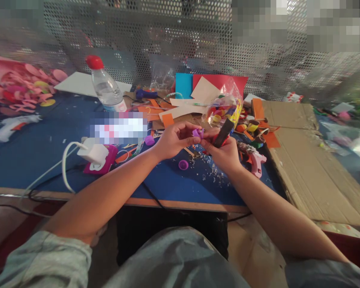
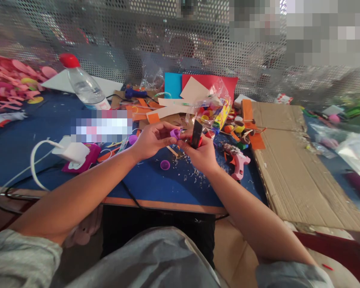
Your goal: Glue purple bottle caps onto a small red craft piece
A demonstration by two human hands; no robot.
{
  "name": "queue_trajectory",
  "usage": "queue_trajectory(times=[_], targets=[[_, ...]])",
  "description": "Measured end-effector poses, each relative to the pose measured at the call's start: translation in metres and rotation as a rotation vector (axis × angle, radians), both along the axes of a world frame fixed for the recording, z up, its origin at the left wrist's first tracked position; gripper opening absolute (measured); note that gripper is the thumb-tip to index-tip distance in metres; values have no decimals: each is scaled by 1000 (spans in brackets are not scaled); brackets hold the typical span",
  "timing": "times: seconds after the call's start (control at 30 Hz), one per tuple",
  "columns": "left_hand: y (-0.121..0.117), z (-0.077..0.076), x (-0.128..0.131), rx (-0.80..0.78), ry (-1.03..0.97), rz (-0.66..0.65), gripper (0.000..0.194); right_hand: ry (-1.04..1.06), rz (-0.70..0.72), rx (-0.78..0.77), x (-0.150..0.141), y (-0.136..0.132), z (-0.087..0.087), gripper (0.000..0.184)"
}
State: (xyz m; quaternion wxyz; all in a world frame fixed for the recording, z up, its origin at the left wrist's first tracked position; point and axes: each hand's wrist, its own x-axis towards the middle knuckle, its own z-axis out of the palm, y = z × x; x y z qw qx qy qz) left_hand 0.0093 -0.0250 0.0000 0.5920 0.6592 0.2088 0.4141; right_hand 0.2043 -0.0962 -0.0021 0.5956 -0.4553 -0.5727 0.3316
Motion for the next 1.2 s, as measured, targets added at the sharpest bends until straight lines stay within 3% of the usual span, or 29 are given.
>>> queue_trajectory(times=[0.17, 0.47, 0.67, 0.77, 0.97, 1.2], targets=[[-4, 1, 2, 12, 47, -12, 61, 8, 5, 56, 2, 2, -3, 26], [-4, 0, 2, 123, 74, 11, 49, 225, 92, -87, -4, 3, -4, 27], [-9, 0, 4, 365, 94, 132, 43, 359, 120, -129, -9, 3, -4, 30], [-9, -1, 5, 412, 73, 175, 44, 336, 85, -118, -8, 3, -4, 33], [-6, -4, 5, 380, 70, 124, 44, 61, 22, -8, -4, -2, 1, 31], [-11, -4, 6, 510, 72, 201, 38, 204, 31, -103, -6, 2, -8, 38]])
